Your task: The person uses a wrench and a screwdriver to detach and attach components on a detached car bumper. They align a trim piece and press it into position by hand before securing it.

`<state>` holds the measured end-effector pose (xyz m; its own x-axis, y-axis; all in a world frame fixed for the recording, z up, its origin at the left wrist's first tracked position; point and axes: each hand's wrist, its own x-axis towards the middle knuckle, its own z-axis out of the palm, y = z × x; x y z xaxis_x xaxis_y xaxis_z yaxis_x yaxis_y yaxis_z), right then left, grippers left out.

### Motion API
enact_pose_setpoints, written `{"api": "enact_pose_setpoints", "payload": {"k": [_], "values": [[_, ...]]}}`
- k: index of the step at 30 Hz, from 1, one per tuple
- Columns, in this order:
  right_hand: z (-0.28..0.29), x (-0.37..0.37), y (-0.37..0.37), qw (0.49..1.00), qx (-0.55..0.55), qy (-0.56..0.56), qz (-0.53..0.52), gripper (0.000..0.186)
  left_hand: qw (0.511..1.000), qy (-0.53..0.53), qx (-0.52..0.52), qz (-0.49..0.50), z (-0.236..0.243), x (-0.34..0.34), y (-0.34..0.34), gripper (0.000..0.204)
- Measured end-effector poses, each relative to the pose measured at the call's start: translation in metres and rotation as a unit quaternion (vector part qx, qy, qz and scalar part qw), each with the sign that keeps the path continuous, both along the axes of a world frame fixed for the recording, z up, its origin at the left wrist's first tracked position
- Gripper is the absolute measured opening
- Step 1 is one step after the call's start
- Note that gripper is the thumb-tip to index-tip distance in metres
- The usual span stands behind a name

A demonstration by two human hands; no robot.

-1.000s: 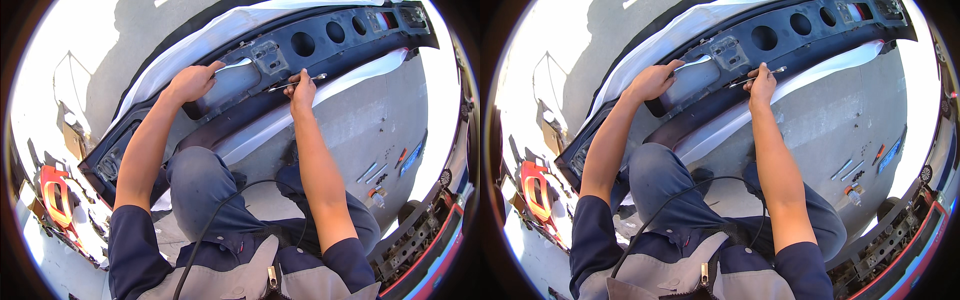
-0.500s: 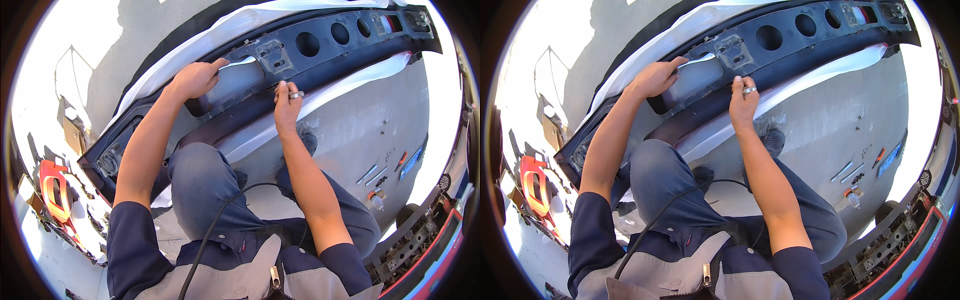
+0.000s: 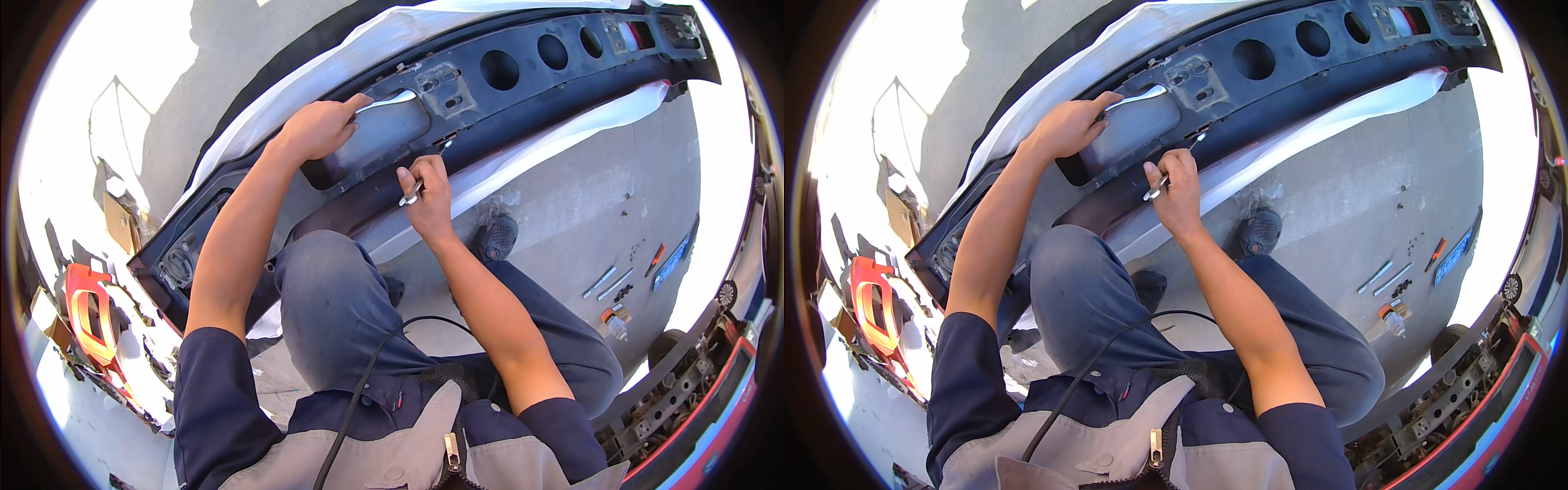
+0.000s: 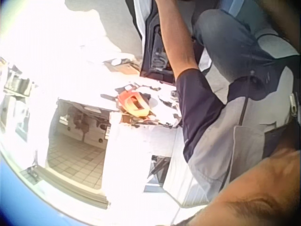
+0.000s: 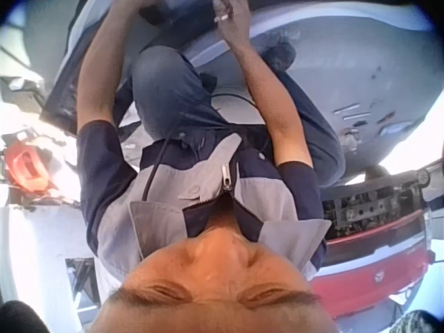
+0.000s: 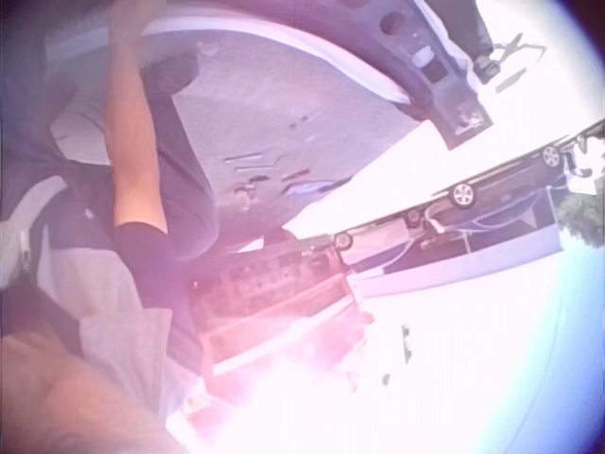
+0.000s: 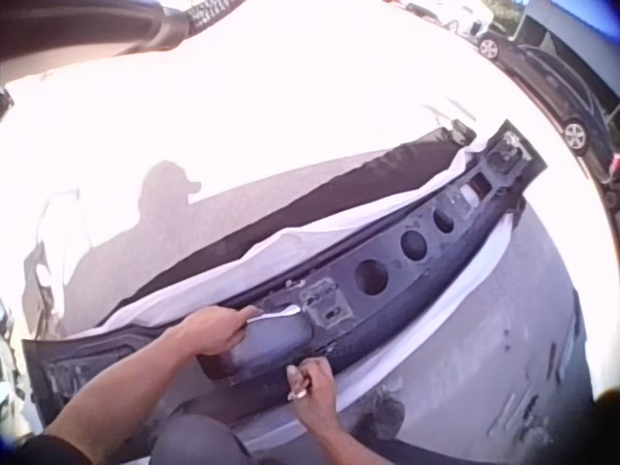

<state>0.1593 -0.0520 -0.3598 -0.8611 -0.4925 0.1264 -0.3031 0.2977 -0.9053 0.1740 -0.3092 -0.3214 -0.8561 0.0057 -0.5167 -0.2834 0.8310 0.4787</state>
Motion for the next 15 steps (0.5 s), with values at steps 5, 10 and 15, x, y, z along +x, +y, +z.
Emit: {"api": "enact_pose_setpoints", "payload": {"k": [5, 10, 15], "values": [[0.023, -0.093, 0.009, 0.88, -0.151, -0.392, -0.22, 0.043, 1.0, 0.009, -0.009, -0.002, -0.003, 0.003, -0.001, 0.047], [0.009, -0.052, 0.008, 0.948, -0.053, -0.277, -0.147, 0.038, 0.999, 0.038, -0.009, -0.01, -0.006, 0.004, 0.0, 0.047], [0.011, -0.024, 0.005, 0.997, 0.023, -0.076, 0.005, 0.038, 1.0, 0.006, -0.007, 0.004, 0.001, -0.003, -0.004, 0.048]]}}
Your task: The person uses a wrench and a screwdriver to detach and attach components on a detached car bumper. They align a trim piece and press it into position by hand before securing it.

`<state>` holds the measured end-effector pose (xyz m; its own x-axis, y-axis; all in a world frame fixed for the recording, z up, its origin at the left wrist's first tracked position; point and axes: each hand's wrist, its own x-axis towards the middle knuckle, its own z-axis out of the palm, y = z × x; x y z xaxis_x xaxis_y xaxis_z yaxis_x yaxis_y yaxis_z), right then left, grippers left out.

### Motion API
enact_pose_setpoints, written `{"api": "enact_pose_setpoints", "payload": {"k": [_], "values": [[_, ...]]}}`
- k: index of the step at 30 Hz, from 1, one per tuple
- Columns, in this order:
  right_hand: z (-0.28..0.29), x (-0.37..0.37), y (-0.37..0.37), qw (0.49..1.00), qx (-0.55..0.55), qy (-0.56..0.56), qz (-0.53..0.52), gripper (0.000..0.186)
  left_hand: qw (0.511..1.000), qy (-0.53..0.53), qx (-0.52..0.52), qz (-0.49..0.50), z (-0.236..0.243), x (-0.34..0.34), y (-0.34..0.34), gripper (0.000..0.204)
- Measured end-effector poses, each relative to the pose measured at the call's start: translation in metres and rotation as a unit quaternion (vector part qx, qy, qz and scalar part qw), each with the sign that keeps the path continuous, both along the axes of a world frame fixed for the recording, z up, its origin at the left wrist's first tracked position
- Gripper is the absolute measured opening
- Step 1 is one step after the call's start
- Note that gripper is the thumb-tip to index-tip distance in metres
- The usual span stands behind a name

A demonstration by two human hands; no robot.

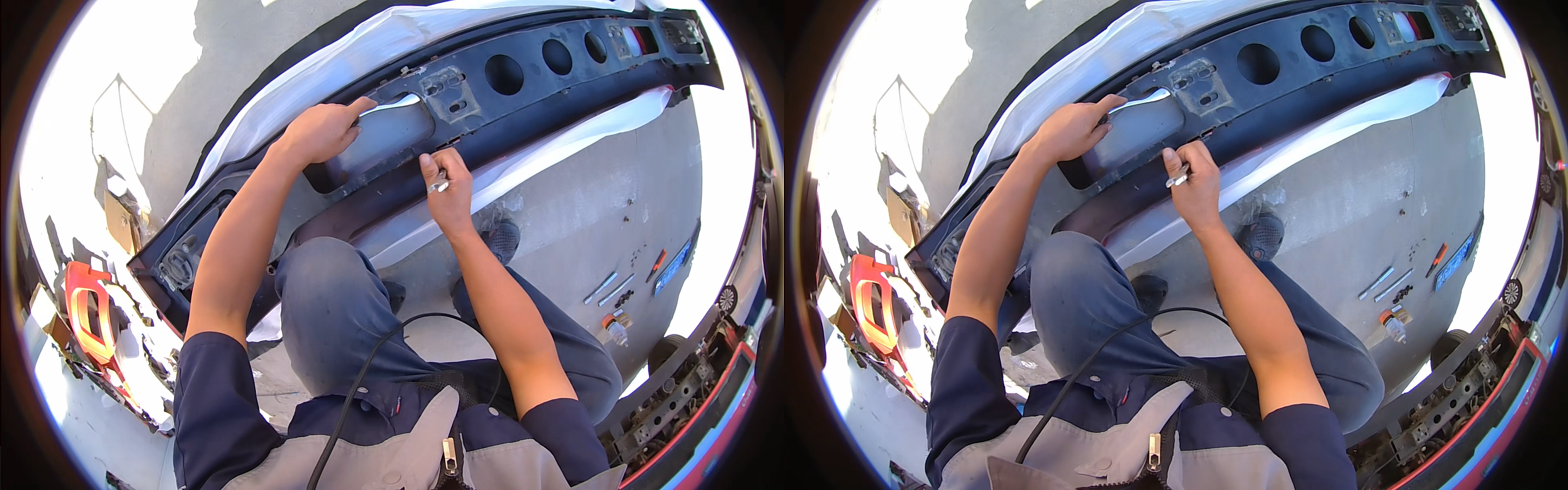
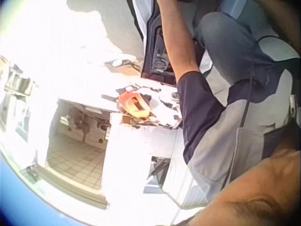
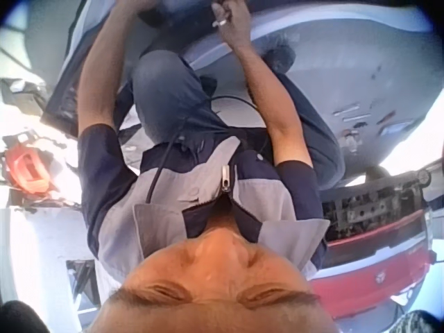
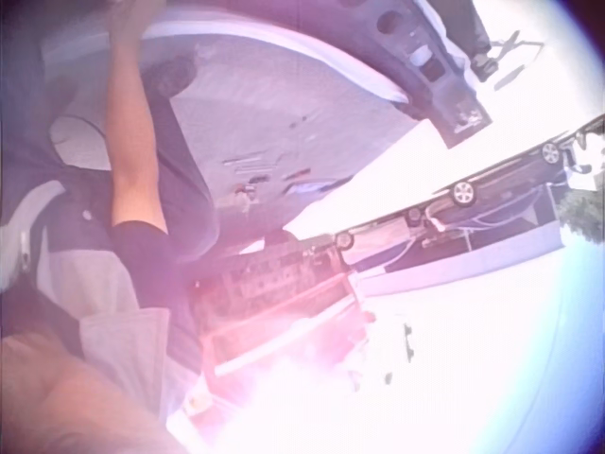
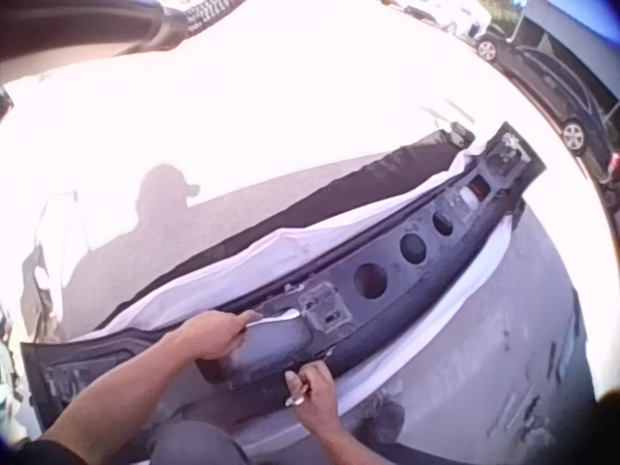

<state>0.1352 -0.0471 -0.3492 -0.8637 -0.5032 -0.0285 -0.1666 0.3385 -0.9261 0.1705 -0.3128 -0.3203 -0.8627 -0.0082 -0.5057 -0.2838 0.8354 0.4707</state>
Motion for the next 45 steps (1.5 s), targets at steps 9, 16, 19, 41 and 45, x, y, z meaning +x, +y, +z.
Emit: {"api": "enact_pose_setpoints", "payload": {"k": [9, 16, 19, 41, 45], "values": [[-0.002, 0.004, -0.006, 0.997, -0.025, 0.021, -0.07, 0.035, 1.0, -0.001, 0.009, -0.005, -0.006, 0.008, 0.003, 0.05], [0.007, -0.074, 0.006, 0.881, -0.181, -0.345, -0.267, 0.043, 1.0, -0.013, 0.008, -0.003, 0.002, 0.002, 0.004, 0.049], [0.0, -0.083, 0.01, 0.881, -0.164, -0.335, -0.291, 0.043, 0.999, 0.033, 0.014, -0.008, -0.007, 0.0, -0.001, 0.049], [0.01, -0.074, 0.001, 0.884, -0.157, -0.341, -0.279, 0.046, 1.0, -0.001, 0.009, 0.002, -0.003, 0.01, 0.005, 0.048], [-0.011, -0.048, 0.013, 0.925, -0.182, -0.248, -0.225, 0.041, 1.0, -0.012, -0.013, -0.012, 0.0, -0.002, 0.008, 0.047]]}}
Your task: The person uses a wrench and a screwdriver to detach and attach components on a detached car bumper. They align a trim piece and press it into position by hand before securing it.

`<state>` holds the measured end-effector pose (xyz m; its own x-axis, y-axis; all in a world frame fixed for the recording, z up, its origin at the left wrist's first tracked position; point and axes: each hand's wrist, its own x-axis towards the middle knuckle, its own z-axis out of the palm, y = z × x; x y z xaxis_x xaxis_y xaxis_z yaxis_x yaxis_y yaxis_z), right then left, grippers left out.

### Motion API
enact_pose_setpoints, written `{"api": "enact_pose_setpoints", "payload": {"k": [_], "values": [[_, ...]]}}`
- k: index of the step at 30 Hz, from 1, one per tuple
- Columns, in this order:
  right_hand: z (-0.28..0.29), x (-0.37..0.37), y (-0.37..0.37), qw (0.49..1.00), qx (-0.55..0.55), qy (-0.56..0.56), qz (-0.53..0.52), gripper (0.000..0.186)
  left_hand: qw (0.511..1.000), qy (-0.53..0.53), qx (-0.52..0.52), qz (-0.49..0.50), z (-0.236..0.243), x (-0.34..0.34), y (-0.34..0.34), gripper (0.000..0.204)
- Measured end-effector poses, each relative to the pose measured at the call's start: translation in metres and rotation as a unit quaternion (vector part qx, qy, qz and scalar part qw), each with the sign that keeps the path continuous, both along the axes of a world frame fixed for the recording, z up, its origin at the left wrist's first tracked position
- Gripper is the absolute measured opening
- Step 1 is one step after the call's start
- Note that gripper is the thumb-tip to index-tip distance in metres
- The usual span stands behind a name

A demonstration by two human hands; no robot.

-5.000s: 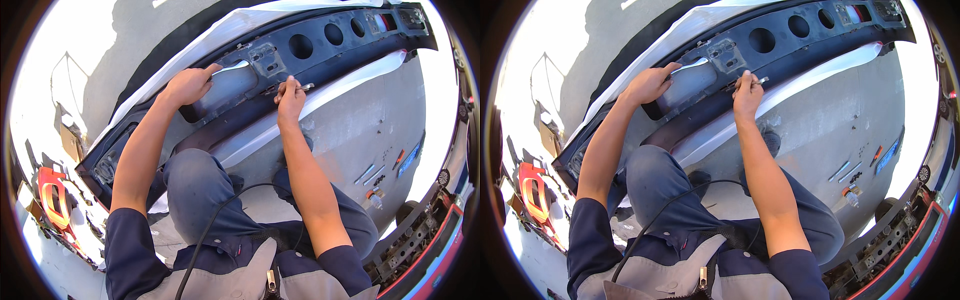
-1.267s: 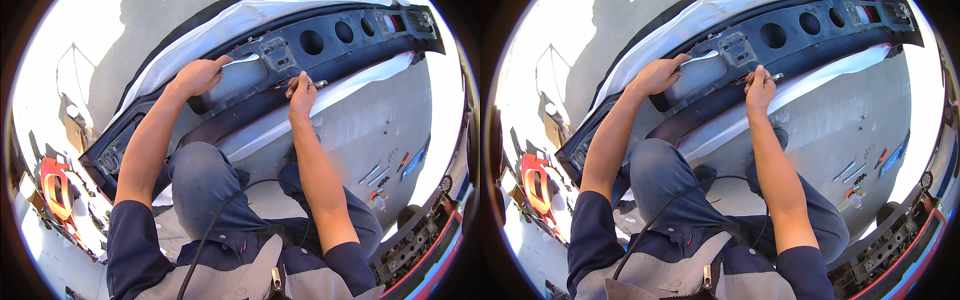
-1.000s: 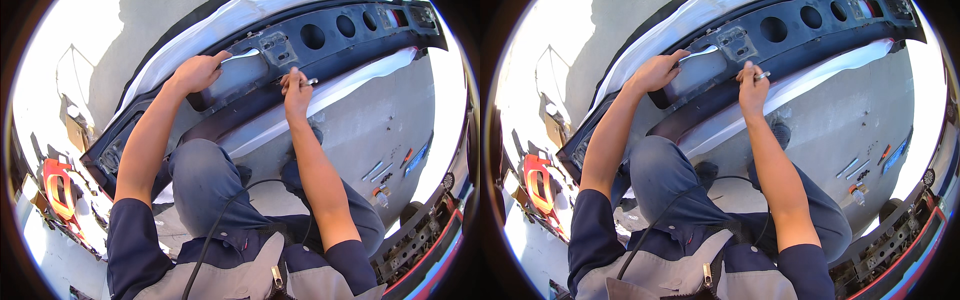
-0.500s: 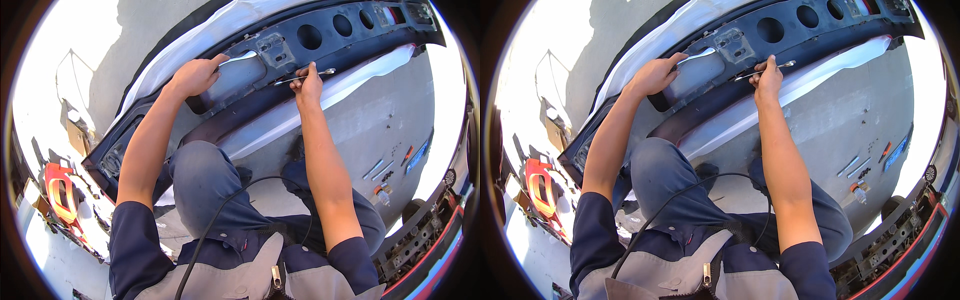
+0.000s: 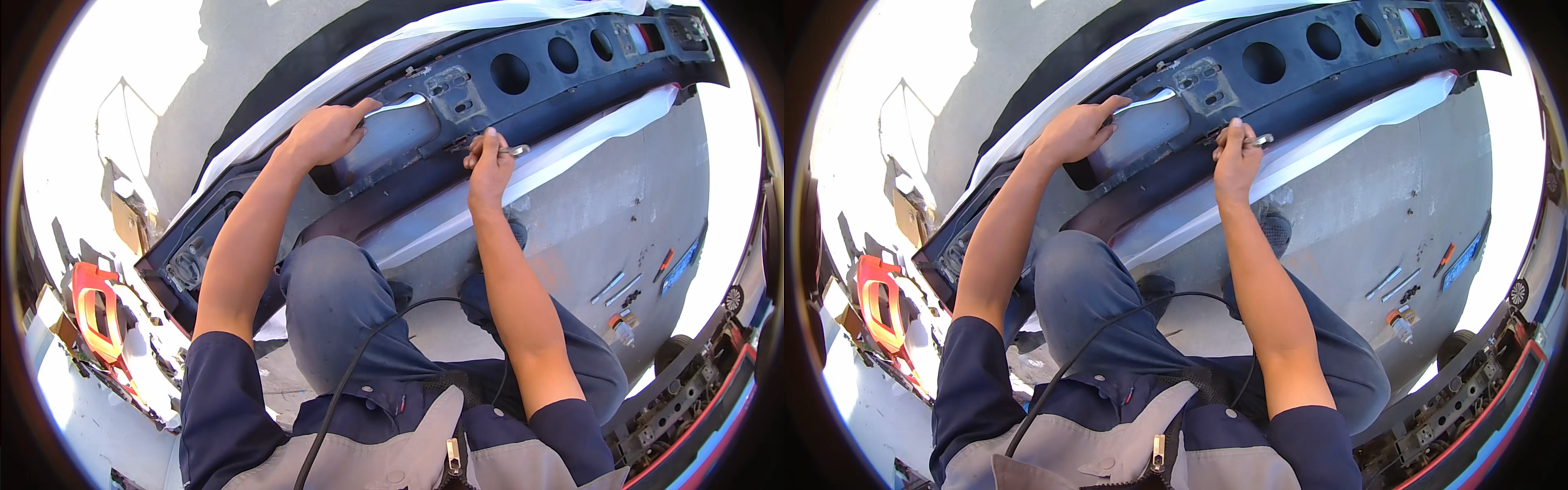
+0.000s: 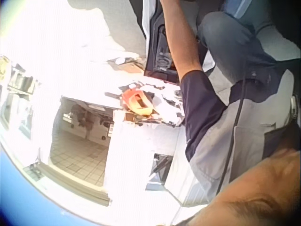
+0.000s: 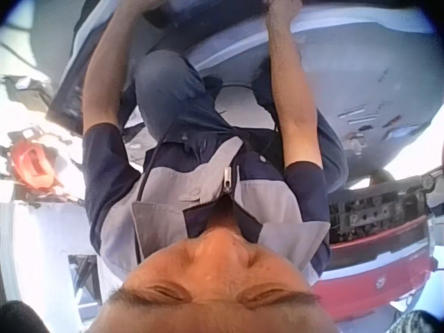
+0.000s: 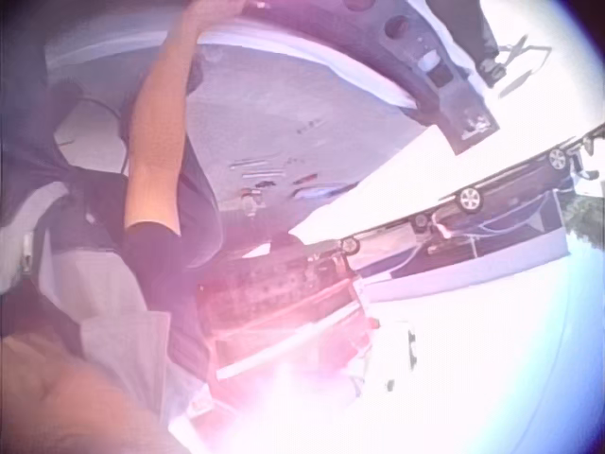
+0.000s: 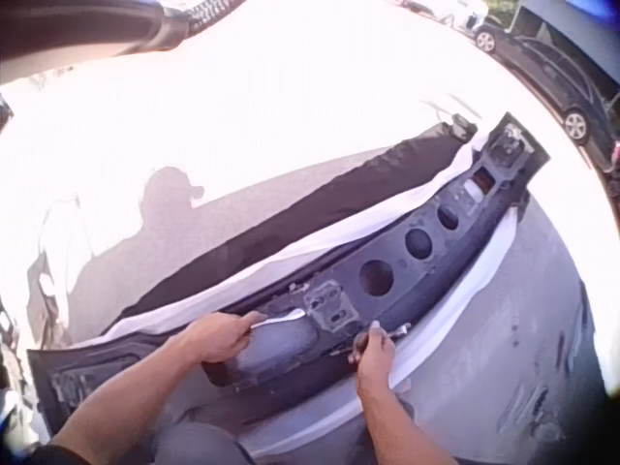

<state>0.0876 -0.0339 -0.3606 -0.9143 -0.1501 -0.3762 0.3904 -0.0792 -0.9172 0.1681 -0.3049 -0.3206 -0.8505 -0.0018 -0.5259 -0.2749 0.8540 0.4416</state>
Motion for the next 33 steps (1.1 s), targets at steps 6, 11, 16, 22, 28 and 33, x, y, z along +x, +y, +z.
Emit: {"api": "enact_pose_setpoints", "payload": {"k": [6, 11, 16, 22, 28, 33], "values": [[0.008, 0.031, -0.015, 0.97, 0.128, 0.139, 0.154, 0.036, 1.0, 0.018, 0.019, 0.015, -0.003, 0.003, -0.007, 0.047], [0.014, -0.023, -0.011, 0.987, 0.013, -0.124, -0.096, 0.041, 0.999, 0.005, 0.031, 0.011, 0.003, 0.004, -0.004, 0.048], [-0.004, 0.071, -0.015, 0.915, 0.178, 0.288, 0.219, 0.035, 0.999, 0.004, 0.034, 0.01, 0.002, 0.005, -0.004, 0.049], [0.02, -0.033, -0.012, 0.99, 0.004, -0.126, -0.061, 0.039, 0.999, 0.019, 0.037, 0.002, -0.002, 0.011, -0.002, 0.048], [-0.008, 0.071, -0.013, 0.894, 0.205, 0.325, 0.231, 0.038, 1.0, 0.012, 0.019, 0.003, -0.002, 0.004, -0.003, 0.05], [0.027, -0.044, -0.013, 0.983, 0.053, -0.169, -0.046, 0.045, 1.0, 0.004, 0.024, 0.014, 0.005, 0.004, -0.004, 0.047]]}}
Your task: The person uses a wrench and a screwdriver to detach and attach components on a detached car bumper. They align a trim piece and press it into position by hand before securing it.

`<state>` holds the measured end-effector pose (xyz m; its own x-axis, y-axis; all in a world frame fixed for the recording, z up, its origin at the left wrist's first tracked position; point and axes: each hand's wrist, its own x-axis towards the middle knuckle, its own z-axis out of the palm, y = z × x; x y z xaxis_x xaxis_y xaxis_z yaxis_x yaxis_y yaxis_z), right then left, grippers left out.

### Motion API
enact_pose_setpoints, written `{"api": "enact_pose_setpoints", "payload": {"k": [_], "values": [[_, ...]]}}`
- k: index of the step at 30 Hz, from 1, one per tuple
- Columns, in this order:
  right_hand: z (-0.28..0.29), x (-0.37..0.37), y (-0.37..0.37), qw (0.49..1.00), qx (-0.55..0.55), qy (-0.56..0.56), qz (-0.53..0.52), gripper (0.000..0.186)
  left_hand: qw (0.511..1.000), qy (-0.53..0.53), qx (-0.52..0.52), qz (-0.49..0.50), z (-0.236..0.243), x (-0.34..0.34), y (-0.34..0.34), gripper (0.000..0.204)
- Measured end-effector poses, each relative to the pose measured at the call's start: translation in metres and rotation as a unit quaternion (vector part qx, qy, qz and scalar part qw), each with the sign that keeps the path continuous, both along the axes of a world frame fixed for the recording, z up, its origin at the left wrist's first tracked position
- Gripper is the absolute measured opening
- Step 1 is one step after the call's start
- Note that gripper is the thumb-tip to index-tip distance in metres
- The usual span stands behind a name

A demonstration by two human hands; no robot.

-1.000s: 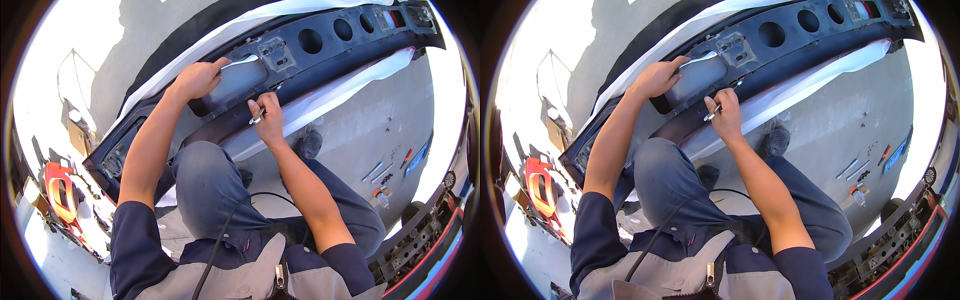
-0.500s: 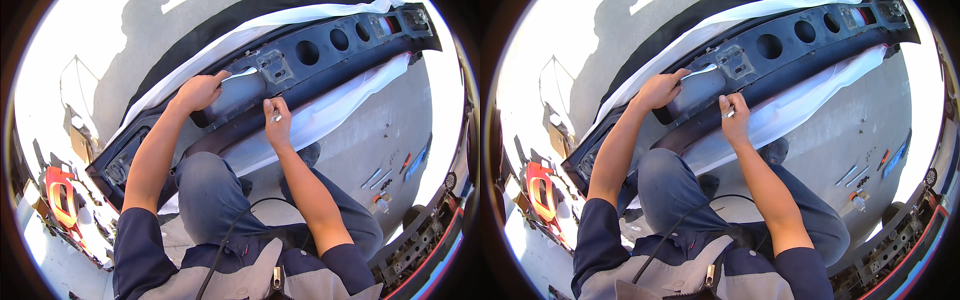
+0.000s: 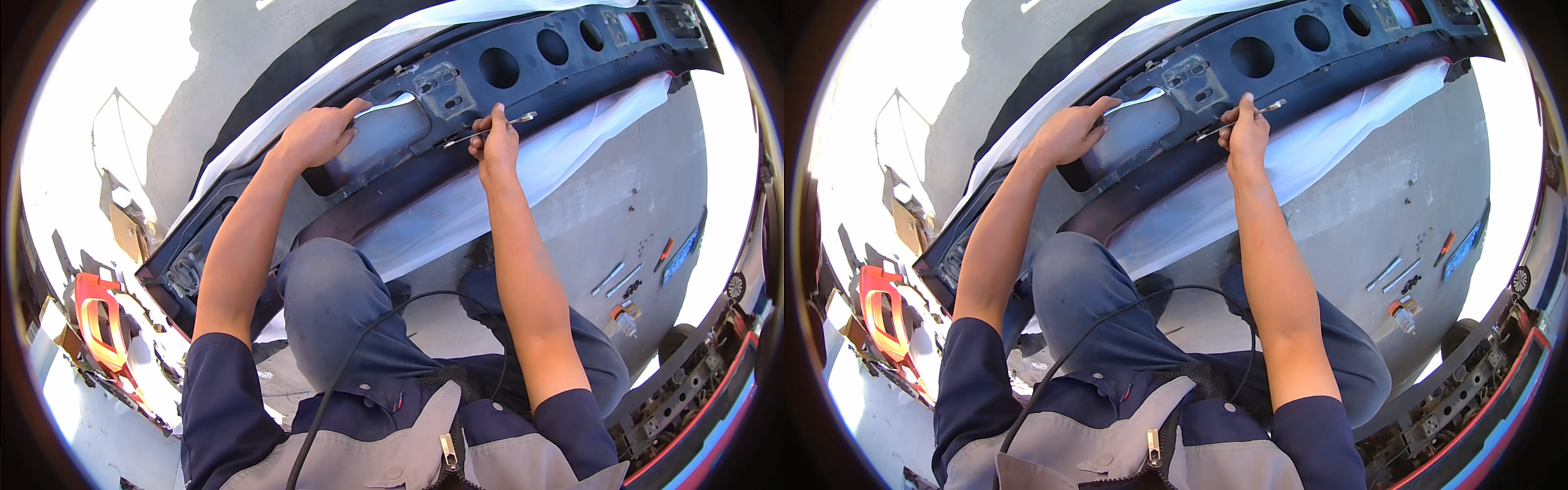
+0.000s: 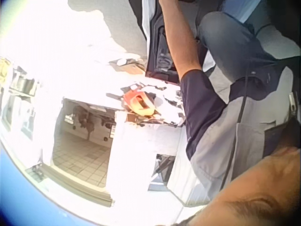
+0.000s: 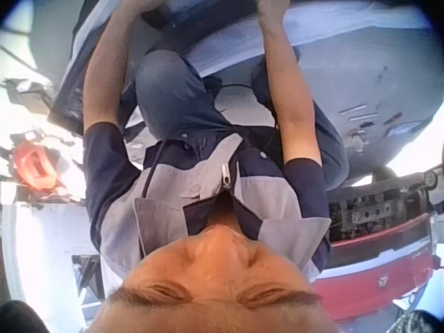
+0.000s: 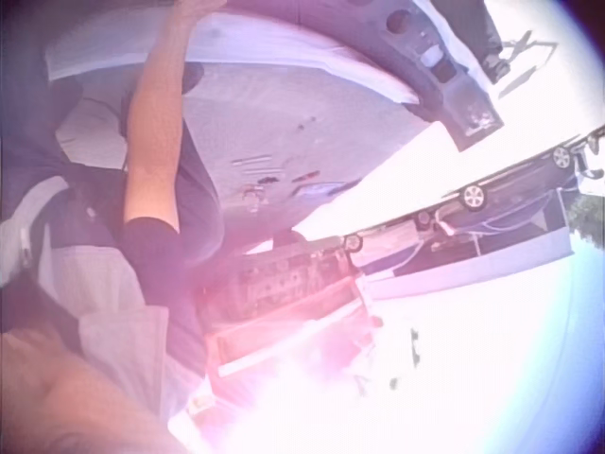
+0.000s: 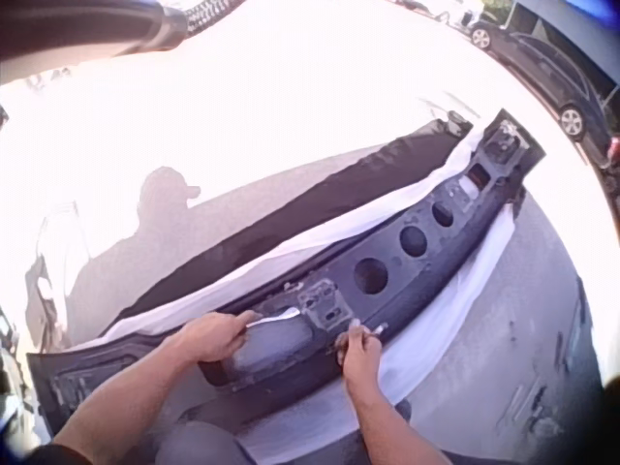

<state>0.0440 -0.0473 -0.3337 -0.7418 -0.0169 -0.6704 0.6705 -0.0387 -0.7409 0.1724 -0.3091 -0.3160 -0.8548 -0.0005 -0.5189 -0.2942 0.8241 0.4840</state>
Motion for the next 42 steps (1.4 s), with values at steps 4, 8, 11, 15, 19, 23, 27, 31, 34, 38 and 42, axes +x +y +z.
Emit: {"api": "enact_pose_setpoints", "payload": {"k": [4, 8, 11, 15, 19, 23, 27, 31, 34, 38, 42], "values": [[-0.024, 0.043, 0.011, 0.979, -0.015, 0.169, 0.109, 0.044, 1.0, 0.028, 0.011, -0.001, -0.01, 0.0, 0.001, 0.047], [-0.03, 0.106, -0.004, 0.839, 0.124, 0.434, 0.305, 0.038, 1.0, -0.005, -0.002, 0.0, -0.001, 0.001, 0.0, 0.047], [-0.01, 0.055, 0.002, 0.948, 0.049, 0.254, 0.182, 0.043, 1.0, -0.008, -0.005, 0.003, -0.003, 0.008, 0.003, 0.048], [-0.021, 0.006, 0.01, 0.994, 0.002, 0.096, 0.05, 0.047, 1.0, -0.003, -0.009, -0.007, -0.001, -0.002, 0.003, 0.048], [-0.031, 0.114, -0.005, 0.811, 0.123, 0.48, 0.31, 0.033, 1.0, -0.012, -0.002, 0.002, -0.005, 0.003, 0.001, 0.049], [-0.019, 0.073, 0.0, 0.913, 0.058, 0.329, 0.236, 0.039, 1.0, 0.003, -0.004, 0.008, 0.002, -0.005, -0.003, 0.047], [-0.012, 0.007, 0.003, 0.998, -0.016, 0.053, -0.014, 0.045, 1.0, -0.004, 0.004, 0.005, 0.001, -0.002, 0.003, 0.049], [-0.021, 0.108, -0.006, 0.865, 0.098, 0.387, 0.305, 0.033, 1.0, -0.02, -0.003, 0.003, 0.0, 0.006, 0.004, 0.049], [-0.026, 0.097, -0.003, 0.858, 0.132, 0.385, 0.313, 0.037, 1.0, 0.003, -0.006, 0.004, 0.003, -0.012, -0.003, 0.048], [-0.014, -0.002, 0.008, 1.0, -0.017, -0.016, -0.011, 0.043, 1.0, -0.011, 0.01, 0.008, 0.001, -0.002, 0.001, 0.047], [-0.032, 0.047, 0.011, 0.972, 0.013, 0.194, 0.133, 0.04, 1.0, -0.007, -0.01, -0.009, 0.002, -0.002, 0.005, 0.048]]}}
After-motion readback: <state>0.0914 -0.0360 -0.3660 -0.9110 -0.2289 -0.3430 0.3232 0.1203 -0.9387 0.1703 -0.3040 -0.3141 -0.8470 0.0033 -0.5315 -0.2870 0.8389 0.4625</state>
